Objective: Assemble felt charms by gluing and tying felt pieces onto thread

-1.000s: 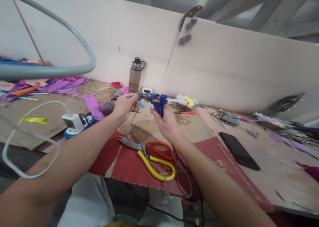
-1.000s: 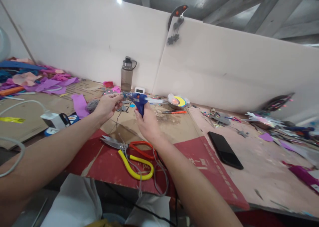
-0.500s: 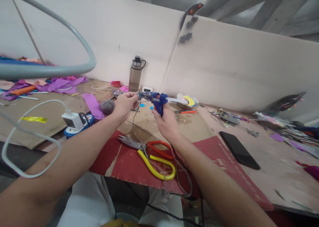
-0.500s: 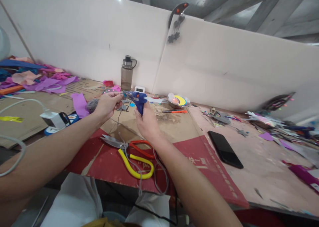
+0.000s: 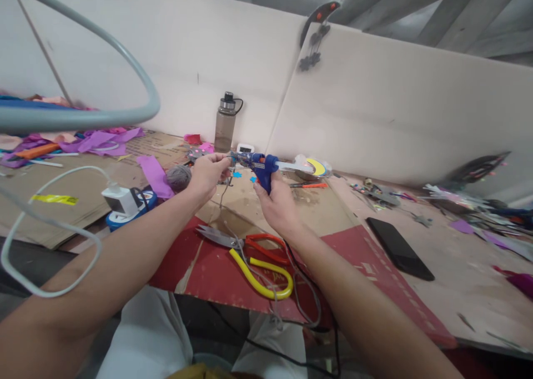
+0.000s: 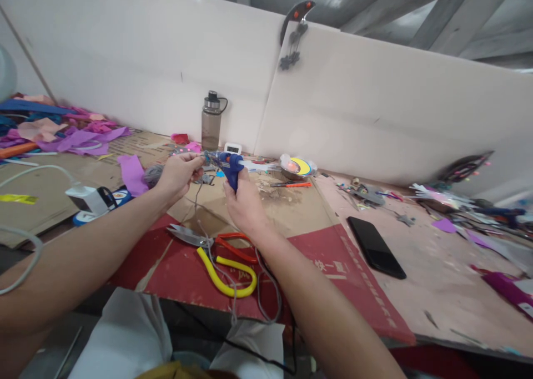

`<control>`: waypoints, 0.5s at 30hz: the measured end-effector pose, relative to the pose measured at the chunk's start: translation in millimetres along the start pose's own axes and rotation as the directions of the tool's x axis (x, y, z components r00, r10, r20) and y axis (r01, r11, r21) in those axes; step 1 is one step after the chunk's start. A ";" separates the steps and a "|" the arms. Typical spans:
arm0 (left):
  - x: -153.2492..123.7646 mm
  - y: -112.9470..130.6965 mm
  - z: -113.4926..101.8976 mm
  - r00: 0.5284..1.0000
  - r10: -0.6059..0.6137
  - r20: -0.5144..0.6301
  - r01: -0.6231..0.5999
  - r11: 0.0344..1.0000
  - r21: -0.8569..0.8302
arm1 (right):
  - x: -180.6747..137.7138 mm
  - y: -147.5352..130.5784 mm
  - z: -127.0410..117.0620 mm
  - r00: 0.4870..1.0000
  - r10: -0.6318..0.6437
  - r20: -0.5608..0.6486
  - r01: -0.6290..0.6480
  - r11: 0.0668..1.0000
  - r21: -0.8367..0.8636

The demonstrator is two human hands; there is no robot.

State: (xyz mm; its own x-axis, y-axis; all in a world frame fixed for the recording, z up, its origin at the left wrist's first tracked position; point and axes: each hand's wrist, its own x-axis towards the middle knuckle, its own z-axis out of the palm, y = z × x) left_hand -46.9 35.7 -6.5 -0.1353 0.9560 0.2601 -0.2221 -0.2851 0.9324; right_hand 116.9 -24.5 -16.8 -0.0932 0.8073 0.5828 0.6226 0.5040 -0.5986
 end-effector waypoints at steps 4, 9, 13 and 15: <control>0.9 -0.7 -0.6 1.000 -0.007 -0.002 0.007 1.000 -0.001 | -0.3 -1.3 -0.6 1.000 0.005 -0.024 -0.004 0.999 0.039; 6.1 -3.5 -5.0 0.999 -0.025 -0.040 0.024 0.999 -0.042 | -1.4 6.8 -4.6 0.989 0.146 0.000 -0.140 0.948 0.286; 7.6 -4.1 -6.7 0.999 -0.008 -0.046 0.006 0.999 -0.035 | 6.6 34.3 -12.4 0.935 0.356 -0.011 -0.340 0.902 0.268; 6.1 -3.6 -5.6 0.999 0.016 -0.030 -0.016 1.000 -0.020 | 12.5 53.2 -17.2 0.895 0.446 -0.015 -0.441 0.890 0.117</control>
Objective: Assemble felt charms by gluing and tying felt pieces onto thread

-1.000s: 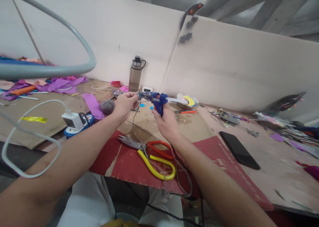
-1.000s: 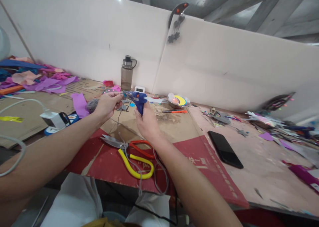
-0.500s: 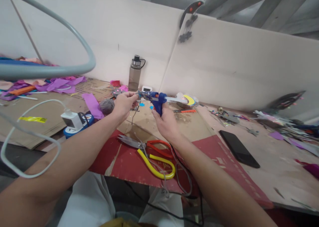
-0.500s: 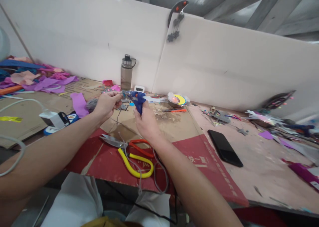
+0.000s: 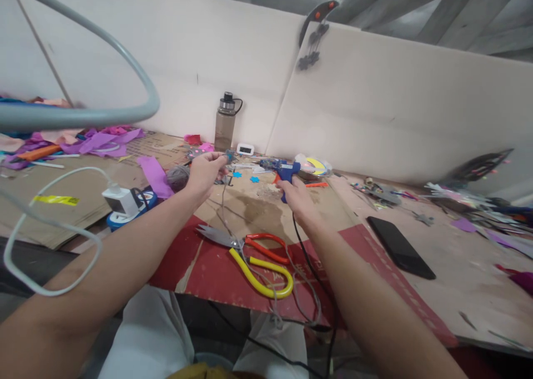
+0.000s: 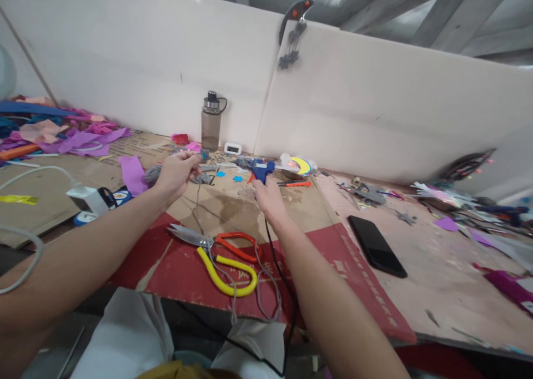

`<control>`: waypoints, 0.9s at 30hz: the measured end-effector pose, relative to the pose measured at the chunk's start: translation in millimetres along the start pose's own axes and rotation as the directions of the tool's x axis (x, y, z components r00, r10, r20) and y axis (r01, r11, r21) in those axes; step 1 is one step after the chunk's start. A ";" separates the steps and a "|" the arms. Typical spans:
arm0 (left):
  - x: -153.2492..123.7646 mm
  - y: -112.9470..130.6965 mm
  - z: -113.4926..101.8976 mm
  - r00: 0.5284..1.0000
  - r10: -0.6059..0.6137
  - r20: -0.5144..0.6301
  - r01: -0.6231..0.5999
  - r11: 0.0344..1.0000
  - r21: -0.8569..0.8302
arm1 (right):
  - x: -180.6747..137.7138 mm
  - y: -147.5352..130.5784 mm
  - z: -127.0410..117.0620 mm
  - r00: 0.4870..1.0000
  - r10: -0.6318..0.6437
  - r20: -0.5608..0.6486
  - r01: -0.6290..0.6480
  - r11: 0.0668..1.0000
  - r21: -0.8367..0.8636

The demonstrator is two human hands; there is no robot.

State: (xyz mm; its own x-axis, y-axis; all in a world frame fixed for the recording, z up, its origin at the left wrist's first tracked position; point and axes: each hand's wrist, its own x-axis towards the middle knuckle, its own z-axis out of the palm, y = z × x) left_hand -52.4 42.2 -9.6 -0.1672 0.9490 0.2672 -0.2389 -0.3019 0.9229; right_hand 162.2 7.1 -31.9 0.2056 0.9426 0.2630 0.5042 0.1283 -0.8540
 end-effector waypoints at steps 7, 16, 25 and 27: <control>-12.2 1.4 8.6 0.984 0.126 0.128 -0.133 0.990 0.051 | 14.6 26.3 -26.2 0.999 0.004 -0.046 -0.023 0.905 -0.425; -18.2 0.8 9.2 0.953 0.289 0.090 -0.303 0.919 0.254 | -14.3 -53.7 38.0 0.936 -0.352 -0.023 0.341 0.886 0.313; -19.6 7.6 10.2 0.973 0.228 0.019 -0.226 0.942 0.249 | -16.4 -60.4 64.0 0.926 -0.362 -0.108 0.378 0.885 0.273; -21.2 6.7 10.9 0.976 0.210 0.057 -0.218 0.945 0.245 | -14.2 -56.5 58.3 0.895 -0.417 -0.158 0.442 0.875 0.199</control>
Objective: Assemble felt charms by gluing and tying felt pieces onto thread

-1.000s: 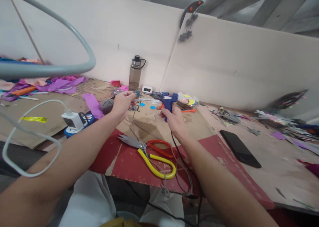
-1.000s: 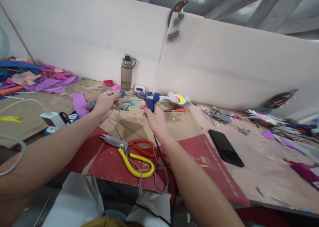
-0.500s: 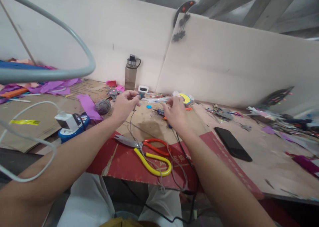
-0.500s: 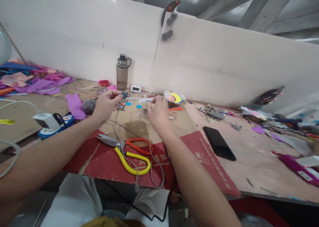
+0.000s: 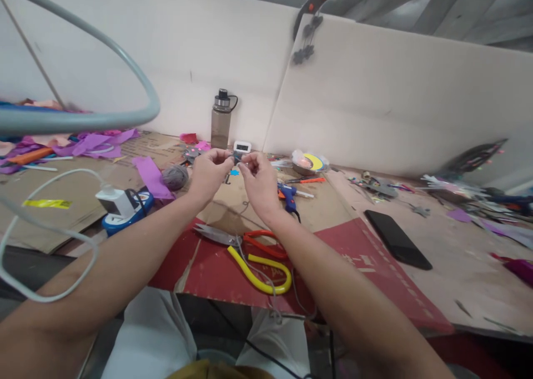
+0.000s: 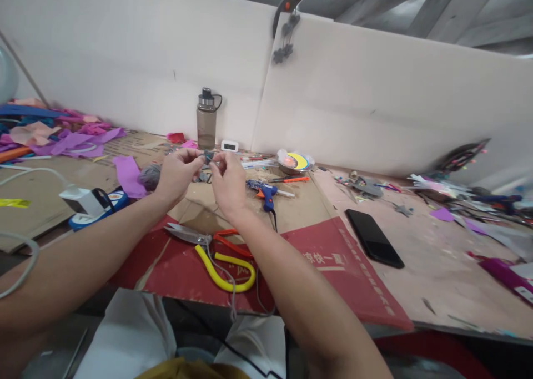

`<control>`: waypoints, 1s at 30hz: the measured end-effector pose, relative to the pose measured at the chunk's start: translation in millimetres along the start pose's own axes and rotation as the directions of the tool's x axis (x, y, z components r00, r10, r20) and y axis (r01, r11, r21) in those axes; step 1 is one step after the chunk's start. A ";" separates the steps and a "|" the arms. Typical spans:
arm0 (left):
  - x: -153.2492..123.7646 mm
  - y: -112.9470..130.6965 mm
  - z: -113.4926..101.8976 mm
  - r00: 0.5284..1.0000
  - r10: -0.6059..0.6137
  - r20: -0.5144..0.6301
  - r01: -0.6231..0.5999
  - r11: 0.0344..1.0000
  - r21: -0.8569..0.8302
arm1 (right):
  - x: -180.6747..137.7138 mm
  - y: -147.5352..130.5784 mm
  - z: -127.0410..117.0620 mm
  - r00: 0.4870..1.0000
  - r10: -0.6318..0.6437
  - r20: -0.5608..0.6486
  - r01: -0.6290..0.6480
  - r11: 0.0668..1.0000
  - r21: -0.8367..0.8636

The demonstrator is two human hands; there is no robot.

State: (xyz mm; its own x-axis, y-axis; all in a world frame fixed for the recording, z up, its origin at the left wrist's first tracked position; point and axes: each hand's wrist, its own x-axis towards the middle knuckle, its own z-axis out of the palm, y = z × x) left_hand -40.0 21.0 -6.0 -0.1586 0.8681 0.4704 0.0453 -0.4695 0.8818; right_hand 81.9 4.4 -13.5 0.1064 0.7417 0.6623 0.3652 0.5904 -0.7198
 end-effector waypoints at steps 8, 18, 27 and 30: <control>0.0 -8.0 -0.1 0.993 0.043 0.111 -0.043 0.999 -0.005 | 4.7 5.9 -7.3 0.997 -0.062 -0.043 0.058 0.993 -0.102; -1.3 -6.5 2.2 0.984 0.083 0.155 -0.077 0.996 -0.046 | 6.1 10.2 -7.3 0.998 -0.059 0.002 0.059 0.985 -0.164; -2.0 -5.0 1.1 0.979 0.053 0.195 -0.049 0.998 -0.029 | 7.7 8.2 -11.5 0.998 -0.056 0.033 0.062 0.965 -0.256; -1.7 -4.6 1.4 0.976 0.030 0.217 -0.019 0.999 -0.051 | 7.8 8.5 -12.0 0.997 -0.066 0.040 0.075 0.954 -0.290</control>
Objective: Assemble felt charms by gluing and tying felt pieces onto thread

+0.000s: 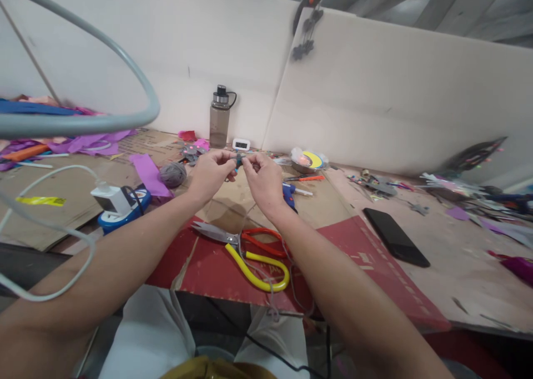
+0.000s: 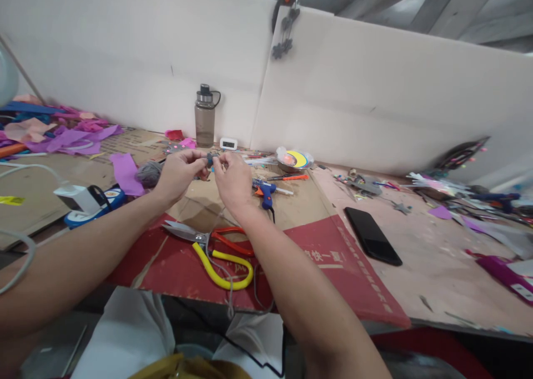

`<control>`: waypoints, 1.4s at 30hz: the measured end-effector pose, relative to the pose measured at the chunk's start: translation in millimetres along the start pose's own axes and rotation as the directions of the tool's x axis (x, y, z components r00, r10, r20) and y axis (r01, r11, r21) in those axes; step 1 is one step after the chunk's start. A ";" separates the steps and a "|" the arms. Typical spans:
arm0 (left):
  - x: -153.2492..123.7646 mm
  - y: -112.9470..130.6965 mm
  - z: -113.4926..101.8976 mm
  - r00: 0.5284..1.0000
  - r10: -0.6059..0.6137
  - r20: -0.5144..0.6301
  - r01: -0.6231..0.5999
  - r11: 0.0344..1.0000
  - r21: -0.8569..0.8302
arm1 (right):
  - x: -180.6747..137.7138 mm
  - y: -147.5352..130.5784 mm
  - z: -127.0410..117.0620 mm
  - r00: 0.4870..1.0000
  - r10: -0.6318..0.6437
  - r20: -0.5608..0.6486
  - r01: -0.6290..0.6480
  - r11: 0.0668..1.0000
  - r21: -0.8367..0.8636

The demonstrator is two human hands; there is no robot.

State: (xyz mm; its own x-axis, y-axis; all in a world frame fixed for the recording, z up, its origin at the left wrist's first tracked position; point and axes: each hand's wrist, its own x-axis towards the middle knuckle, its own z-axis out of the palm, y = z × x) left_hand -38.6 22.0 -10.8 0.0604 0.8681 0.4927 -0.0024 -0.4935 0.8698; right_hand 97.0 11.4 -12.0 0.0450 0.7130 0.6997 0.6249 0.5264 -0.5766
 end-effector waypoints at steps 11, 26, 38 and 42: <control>1.5 -3.0 -0.7 0.992 -0.113 0.049 0.115 0.993 -0.039 | -1.8 1.8 -5.1 0.993 -0.121 -0.011 0.118 0.981 -0.154; 1.2 0.9 -2.5 0.992 -0.083 0.091 0.082 0.997 0.014 | -1.5 0.1 -9.6 0.987 -0.157 0.045 0.163 0.939 -0.302; 0.1 3.4 -2.6 0.979 -0.029 0.201 0.006 0.993 0.115 | 1.1 0.2 -11.5 0.997 -0.075 0.003 0.073 0.966 -0.247; -1.7 7.4 -2.6 0.987 -0.002 0.161 -0.027 0.984 0.178 | 0.1 -4.4 -12.0 0.998 -0.065 0.024 0.069 0.964 -0.255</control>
State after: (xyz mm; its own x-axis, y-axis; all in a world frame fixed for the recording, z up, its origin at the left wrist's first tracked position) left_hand -41.3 16.9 -5.1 0.2208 0.8491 0.4799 0.1736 -0.5184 0.8373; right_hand 103.6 3.6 -4.3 -0.0148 0.6882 0.7253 0.8047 0.4388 -0.3999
